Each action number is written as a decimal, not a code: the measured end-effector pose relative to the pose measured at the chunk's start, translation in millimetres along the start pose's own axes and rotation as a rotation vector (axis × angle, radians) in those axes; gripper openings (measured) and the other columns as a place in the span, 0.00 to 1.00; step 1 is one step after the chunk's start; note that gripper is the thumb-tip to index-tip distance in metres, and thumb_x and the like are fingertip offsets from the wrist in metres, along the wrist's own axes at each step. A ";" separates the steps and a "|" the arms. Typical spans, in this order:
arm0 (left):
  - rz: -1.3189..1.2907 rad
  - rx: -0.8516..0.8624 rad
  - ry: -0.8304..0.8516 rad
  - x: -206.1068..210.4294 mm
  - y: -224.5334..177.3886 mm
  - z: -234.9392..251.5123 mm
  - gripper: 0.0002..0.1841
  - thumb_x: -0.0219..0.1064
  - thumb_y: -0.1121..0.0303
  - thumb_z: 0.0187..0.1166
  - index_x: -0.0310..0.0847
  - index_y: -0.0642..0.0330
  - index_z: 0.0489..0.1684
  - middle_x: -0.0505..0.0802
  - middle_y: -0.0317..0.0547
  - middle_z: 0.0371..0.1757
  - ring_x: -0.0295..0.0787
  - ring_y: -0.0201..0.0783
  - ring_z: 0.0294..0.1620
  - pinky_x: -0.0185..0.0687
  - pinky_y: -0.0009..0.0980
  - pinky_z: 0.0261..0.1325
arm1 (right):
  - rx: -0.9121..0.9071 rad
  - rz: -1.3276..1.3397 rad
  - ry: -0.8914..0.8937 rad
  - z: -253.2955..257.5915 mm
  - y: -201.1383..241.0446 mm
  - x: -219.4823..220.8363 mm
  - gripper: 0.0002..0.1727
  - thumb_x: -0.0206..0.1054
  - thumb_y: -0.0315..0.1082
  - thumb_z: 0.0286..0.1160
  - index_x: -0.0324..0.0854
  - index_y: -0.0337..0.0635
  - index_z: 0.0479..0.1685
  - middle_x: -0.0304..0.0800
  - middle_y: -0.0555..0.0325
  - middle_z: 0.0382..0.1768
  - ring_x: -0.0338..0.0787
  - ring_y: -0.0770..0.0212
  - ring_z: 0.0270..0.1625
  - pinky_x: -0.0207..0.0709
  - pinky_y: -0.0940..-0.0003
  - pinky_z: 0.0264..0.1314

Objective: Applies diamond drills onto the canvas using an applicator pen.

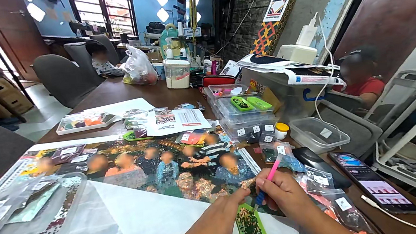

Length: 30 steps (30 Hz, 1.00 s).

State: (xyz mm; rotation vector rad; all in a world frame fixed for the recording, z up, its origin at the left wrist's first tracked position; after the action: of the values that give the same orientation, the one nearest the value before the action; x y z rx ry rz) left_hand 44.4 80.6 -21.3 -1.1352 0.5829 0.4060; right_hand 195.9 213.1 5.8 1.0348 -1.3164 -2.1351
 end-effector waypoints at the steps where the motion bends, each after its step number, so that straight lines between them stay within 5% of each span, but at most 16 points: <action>1: 0.000 -0.006 0.004 -0.4 -0.7 0.0 0.59 0.89 0.56 0.50 0.56 0.69 0.87 0.83 0.65 0.73 0.83 0.59 0.69 0.78 0.53 0.71 | 0.008 -0.001 -0.009 0.0 0.0 -0.7 0.13 0.53 0.35 0.86 0.81 0.48 0.35 0.84 0.77 0.23 0.80 0.84 0.21 0.73 0.88 0.23; 12: 0.001 0.002 -0.002 -0.3 -0.5 -1.3 0.58 0.88 0.56 0.51 0.57 0.69 0.87 0.83 0.65 0.73 0.83 0.59 0.69 0.76 0.52 0.72 | 0.240 0.126 -0.078 2.5 0.7 -4.2 0.14 0.51 0.36 0.88 0.79 0.48 0.34 0.85 0.71 0.19 0.80 0.77 0.16 0.74 0.83 0.19; 30: 0.015 -0.010 0.011 -1.5 -3.1 0.4 0.58 0.89 0.57 0.51 0.57 0.71 0.86 0.84 0.65 0.73 0.83 0.59 0.70 0.75 0.53 0.73 | 0.342 0.152 -0.075 4.3 0.7 -3.8 0.13 0.56 0.38 0.90 0.77 0.45 0.35 0.85 0.68 0.18 0.81 0.75 0.15 0.74 0.82 0.17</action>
State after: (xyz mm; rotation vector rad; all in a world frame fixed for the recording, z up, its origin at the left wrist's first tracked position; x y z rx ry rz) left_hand 45.1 79.8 -18.0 -1.1439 0.5998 0.4169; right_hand 194.9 217.8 9.1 0.9506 -1.7813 -1.8939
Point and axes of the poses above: each hand's wrist, its own z-axis towards the middle knuckle, its own x-axis out of the palm, y = z × x, the point moved 3 cm from there along z, towards the middle knuckle
